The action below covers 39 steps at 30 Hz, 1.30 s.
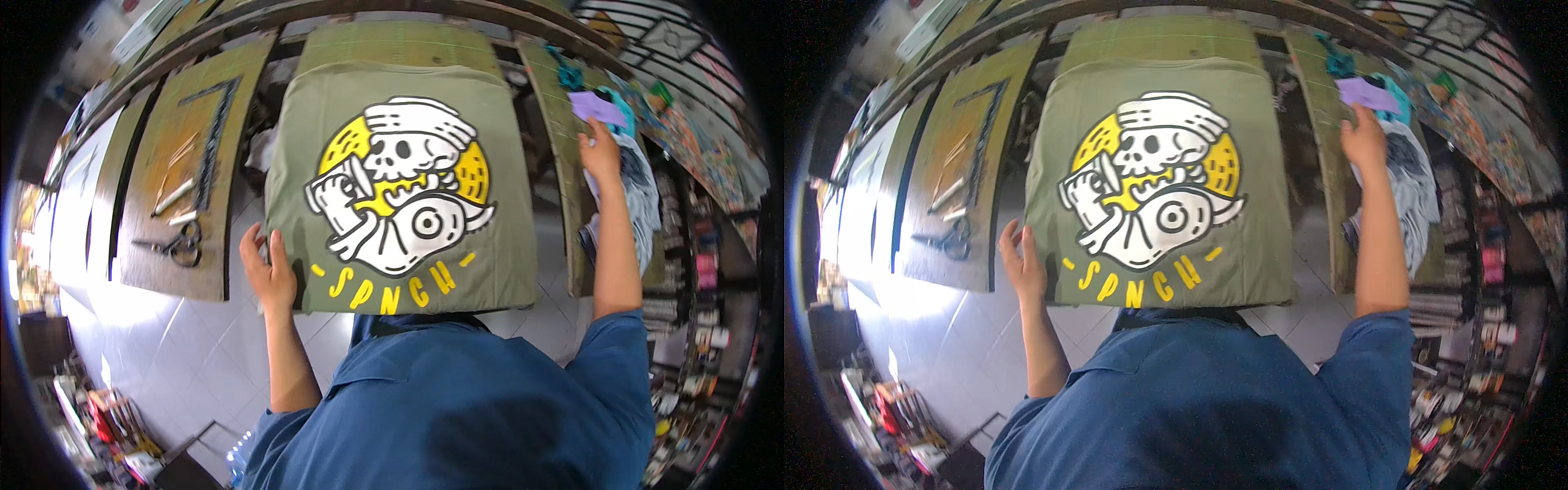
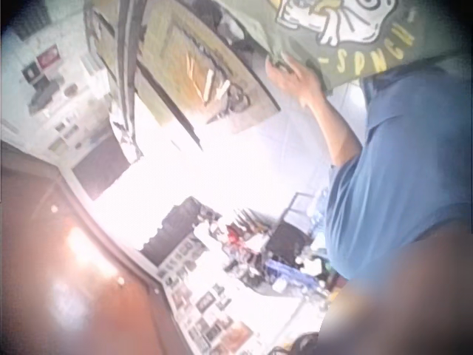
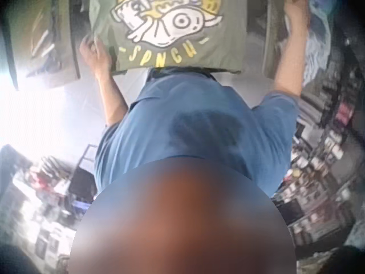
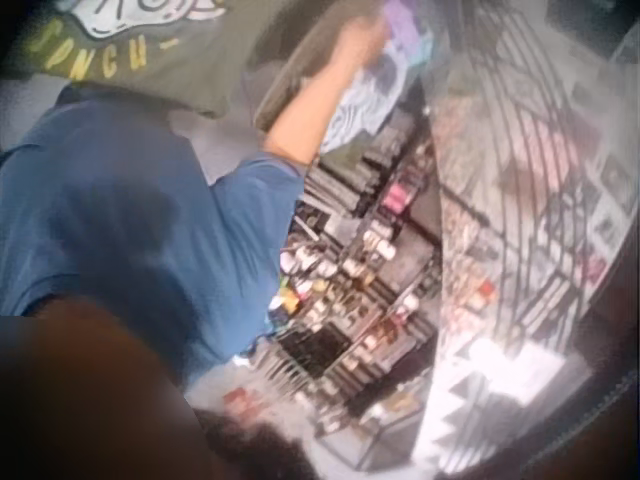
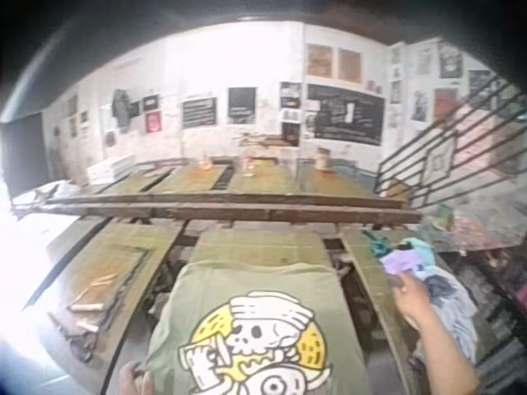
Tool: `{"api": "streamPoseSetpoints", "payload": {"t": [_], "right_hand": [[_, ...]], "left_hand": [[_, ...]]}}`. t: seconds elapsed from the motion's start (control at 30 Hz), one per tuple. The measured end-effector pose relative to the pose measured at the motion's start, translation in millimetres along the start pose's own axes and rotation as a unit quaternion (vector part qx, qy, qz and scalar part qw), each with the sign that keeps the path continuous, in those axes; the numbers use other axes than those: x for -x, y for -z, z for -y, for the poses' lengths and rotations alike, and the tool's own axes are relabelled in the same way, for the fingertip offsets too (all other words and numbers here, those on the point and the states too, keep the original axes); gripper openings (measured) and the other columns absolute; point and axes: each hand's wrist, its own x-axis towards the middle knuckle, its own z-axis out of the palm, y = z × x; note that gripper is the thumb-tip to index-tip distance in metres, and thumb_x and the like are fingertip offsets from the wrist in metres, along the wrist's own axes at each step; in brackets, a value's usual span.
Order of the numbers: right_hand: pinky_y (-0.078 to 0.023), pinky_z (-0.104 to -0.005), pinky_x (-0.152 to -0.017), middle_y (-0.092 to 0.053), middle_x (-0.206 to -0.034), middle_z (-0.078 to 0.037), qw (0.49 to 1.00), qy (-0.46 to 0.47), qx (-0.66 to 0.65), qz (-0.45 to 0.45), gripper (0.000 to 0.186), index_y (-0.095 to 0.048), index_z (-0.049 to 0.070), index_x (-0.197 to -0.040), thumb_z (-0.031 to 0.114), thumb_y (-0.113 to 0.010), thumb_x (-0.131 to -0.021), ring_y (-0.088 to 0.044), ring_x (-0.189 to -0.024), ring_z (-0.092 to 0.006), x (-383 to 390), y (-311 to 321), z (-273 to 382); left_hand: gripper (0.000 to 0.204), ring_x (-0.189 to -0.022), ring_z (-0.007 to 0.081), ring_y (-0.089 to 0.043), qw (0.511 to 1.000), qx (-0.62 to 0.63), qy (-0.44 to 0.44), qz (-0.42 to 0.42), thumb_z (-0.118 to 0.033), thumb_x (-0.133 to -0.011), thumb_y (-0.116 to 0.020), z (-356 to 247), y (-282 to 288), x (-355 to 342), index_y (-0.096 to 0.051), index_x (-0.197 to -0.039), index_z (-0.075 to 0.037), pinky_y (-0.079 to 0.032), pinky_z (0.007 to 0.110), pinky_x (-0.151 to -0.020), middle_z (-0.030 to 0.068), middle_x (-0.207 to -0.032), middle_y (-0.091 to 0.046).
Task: The person uses a white marker to draw details on a graphic printed on a green t-shirt laid flat on a work table. The person repeatedly adds lines and shading to the skull and surrounding elements of the design, occasionally adjusting the shirt's position.
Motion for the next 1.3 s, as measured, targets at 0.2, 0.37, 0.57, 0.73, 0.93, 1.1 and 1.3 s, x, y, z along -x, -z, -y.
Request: {"api": "streamPoseSetpoints", "payload": {"t": [0.2,0.37,0.57,0.73,0.93,1.1,1.3], "right_hand": [[-0.040,-0.0448,-0.096,-0.046,-0.137,-0.004,0.982,-0.026,0.175,0.070,0.057,-0.042,0.019,-0.136,0.010,-0.054,-0.081,-0.049,-0.119,-0.0289,-62,-43,-47],[-0.040,-0.0492,-0.090,-0.056,-0.122,-0.002,0.958,-0.003,0.262,0.117,0.040,-0.056,0.022,-0.123,0.019,-0.059,-0.083,-0.053,-0.112,-0.0248,-72,-46,-39],[-0.043,-0.0515,-0.082,-0.062,-0.109,-0.001,0.978,0.000,0.206,0.037,0.016,-0.067,0.018,-0.098,0.023,-0.059,-0.086,-0.059,-0.101,-0.0262,-83,-57,-57],[-0.043,-0.0361,-0.086,-0.062,-0.103,-0.012,0.960,0.039,-0.172,-0.218,0.025,-0.063,0.002,-0.099,0.022,-0.052,-0.089,-0.058,-0.100,-0.0271,-111,-26,-88],[-0.044,-0.0353,-0.091,-0.061,-0.108,-0.015,0.684,-0.117,-0.646,-0.318,0.033,-0.052,-0.004,-0.119,0.013,-0.040,-0.094,-0.058,-0.104,-0.0265,-121,98,30],[-0.050,-0.0359,-0.080,-0.060,-0.091,-0.013,0.606,0.063,-0.792,0.035,0.031,-0.050,-0.007,-0.116,0.010,-0.040,-0.093,-0.060,-0.082,-0.0225,-120,90,37],[-0.041,-0.0182,-0.054,-0.064,-0.088,0.000,0.797,0.039,-0.601,0.056,0.020,-0.066,0.007,-0.109,0.010,-0.056,-0.091,-0.052,-0.065,-0.0036,-65,16,189]], "left_hand": [[0.033,-0.093,0.0199,-0.056,0.997,0.023,0.068,-0.026,-0.026,-0.092,-0.057,-4,-1,-1,-0.055,-0.113,0.000,-0.044,0.032,-0.083,0.0108,-0.106,-0.058],[0.029,-0.091,0.0148,-0.055,0.973,0.117,0.181,-0.084,-0.026,-0.094,-0.056,-7,0,-6,-0.059,-0.106,0.000,-0.043,0.028,-0.083,0.0060,-0.096,-0.060],[0.026,-0.088,0.0133,-0.055,0.973,0.113,0.146,-0.139,-0.023,-0.095,-0.053,-1,-5,-7,-0.060,-0.103,0.001,-0.043,0.026,-0.082,0.0045,-0.093,-0.060],[0.026,-0.086,0.0121,-0.055,0.981,0.093,0.113,-0.129,-0.022,-0.096,-0.052,-6,-10,-10,-0.060,-0.103,0.002,-0.044,0.025,-0.079,0.0049,-0.094,-0.060],[0.027,-0.087,0.0127,-0.055,0.982,0.081,0.092,-0.144,-0.022,-0.097,-0.049,1,-8,-8,-0.059,-0.104,0.002,-0.044,0.025,-0.079,0.0062,-0.095,-0.060],[0.029,-0.088,0.0150,-0.055,0.983,0.087,0.091,-0.135,-0.023,-0.098,-0.047,2,-9,-10,-0.059,-0.106,0.002,-0.044,0.027,-0.081,0.0074,-0.096,-0.059],[0.031,-0.088,0.0165,-0.056,0.985,0.067,0.084,-0.132,-0.024,-0.098,-0.046,2,-9,-9,-0.059,-0.106,0.002,-0.044,0.029,-0.081,0.0084,-0.096,-0.060]]}}
